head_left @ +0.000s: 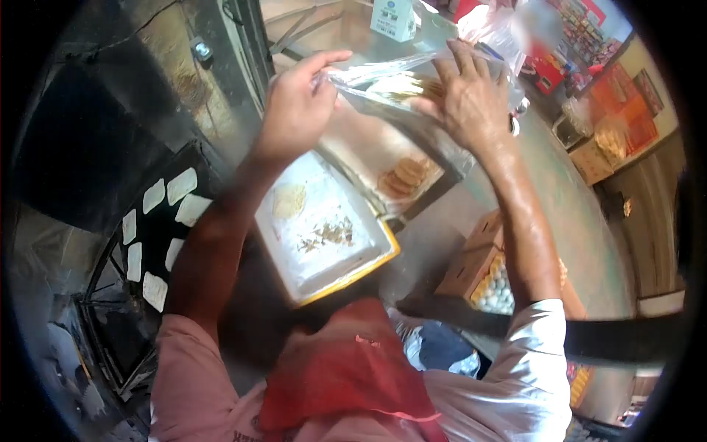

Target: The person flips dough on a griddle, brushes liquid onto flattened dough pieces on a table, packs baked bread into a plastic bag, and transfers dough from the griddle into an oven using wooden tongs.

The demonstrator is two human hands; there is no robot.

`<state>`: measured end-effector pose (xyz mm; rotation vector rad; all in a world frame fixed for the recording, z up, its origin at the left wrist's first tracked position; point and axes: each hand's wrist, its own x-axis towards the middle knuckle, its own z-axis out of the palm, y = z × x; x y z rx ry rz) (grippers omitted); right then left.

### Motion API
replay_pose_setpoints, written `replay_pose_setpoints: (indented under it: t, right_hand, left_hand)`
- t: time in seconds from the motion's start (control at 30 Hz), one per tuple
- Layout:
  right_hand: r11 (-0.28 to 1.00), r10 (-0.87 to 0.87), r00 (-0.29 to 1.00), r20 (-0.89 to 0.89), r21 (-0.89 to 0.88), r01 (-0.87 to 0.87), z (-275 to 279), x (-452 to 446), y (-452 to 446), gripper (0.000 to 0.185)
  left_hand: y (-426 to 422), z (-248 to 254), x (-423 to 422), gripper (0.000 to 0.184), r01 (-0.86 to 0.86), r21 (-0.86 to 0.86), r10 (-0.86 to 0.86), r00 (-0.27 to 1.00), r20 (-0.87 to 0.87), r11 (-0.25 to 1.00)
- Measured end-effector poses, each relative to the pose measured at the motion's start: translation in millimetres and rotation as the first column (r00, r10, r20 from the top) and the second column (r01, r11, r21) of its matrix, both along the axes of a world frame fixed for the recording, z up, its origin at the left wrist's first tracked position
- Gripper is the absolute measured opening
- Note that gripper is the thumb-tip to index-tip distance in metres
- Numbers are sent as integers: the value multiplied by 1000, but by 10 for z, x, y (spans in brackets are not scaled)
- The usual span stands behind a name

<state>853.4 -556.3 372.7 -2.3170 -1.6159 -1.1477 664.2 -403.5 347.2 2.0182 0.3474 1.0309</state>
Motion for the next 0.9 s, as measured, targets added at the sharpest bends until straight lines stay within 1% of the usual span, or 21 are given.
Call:
replay_pose_setpoints:
  t: [0.03, 0.07, 0.1, 0.13, 0.17, 0.2, 0.23, 0.3, 0.33, 0.37, 0.4, 0.43, 0.47, 0.5, 0.53, 0.57, 0.63, 0.7, 0.77, 0.83, 0.9]
  right_hand:
    - [993, 6, 1000, -11, -121, -7, 135, 212, -4, 58]
    - [957, -16, 999, -34, -289, 5, 211, 470, 30, 52]
    - [894, -46, 997, -58, -448, 15, 232, 737, 50, 46]
    - [897, -40, 997, -68, -441, 7, 161, 993, 17, 46]
    - [916, 104, 988, -115, -377, -140, 38, 1221, -59, 35]
    - [907, 254, 956, -150, -307, -289, -45, 1411, -111, 24]
    - [901, 274, 949, -156, -304, -310, -47, 1593, -110, 24]
    - [938, 322, 914, -245, -49, -343, -20, 1826, -98, 17]
    - [938, 315, 881, -354, -23, -345, 70, 1884, -84, 23]
    - [937, 320, 875, -364, -14, -348, 70, 1978, -48, 23]
    - [914, 399, 809, -433, 113, -390, 77, 2081, -18, 25]
    - [878, 479, 734, -482, 240, -415, 87, 2179, 19, 27]
    - [817, 575, 610, -546, 420, -394, 21, 2265, 92, 17]
    - [819, 571, 612, -547, 426, -384, 42, 2312, 96, 17]
    - [838, 545, 414, -730, 457, -297, 98, 2353, 85, 17]
    - [860, 501, 180, -846, 465, -210, 158, 2389, 79, 18]
    - [872, 472, 98, -876, 447, -198, 156, 2364, 19, 23]
    - [889, 422, 53, -905, 402, -218, 171, 2245, -61, 26]
    - [898, 381, -70, -922, 387, -208, 126, 2211, -132, 28]
    - [887, 408, -66, -911, 413, -206, 117, 2210, -171, 30]
    - [922, 326, -156, -932, 350, -166, 123, 2196, -217, 34]
  left_hand:
    - [162, 3, 223, 31, -12, 7, 12, 1000, 9, 1000]
    - [339, -27, 416, 32, -39, 269, 51, 998, -39, 962]
    - [465, -70, 585, 33, -40, 513, 99, 991, -87, 858]
    - [516, -100, 736, 23, -48, 579, 171, 972, -159, 814]
    - [588, -104, 854, 23, -46, 583, 177, 970, -169, 811]
    - [659, -97, 938, 17, -6, 640, 182, 960, -210, 768]
    - [717, -55, 1027, 11, 30, 692, 199, 948, -249, 721]
    - [743, 71, 1123, 8, 2, 728, 253, 937, -241, 685]
    - [720, 181, 1162, 8, 5, 629, 246, 918, -311, 777]
    - [686, 284, 1229, 8, 8, 517, 219, 900, -376, 856]
    - [659, 380, 1315, 14, -5, 507, 254, 870, -423, 862]
    - [692, 395, 1411, 14, 0, 513, 253, 869, -425, 859]
    - [724, 402, 1483, 16, -16, 218, 119, 877, -466, 976]
    - [737, 423, 1558, 19, -26, -101, -24, 885, -465, 995]
    - [709, 440, 1613, 21, -56, -228, -54, 891, -450, 972]
    - [669, 445, 1664, 21, -43, -222, -62, 894, -445, 974]
    - [607, 418, 1764, 20, -49, -461, -94, 955, -282, 886]
    - [636, 313, 1810, 17, -30, -487, -110, 960, -256, 873]
    - [634, 241, 1825, 15, -48, -544, -113, 959, -259, 838]
    - [655, 230, 1831, 14, 0, -570, -148, 966, -214, 822]
    - [636, 214, 1824, 14, 12, -627, -134, 980, -148, 779]
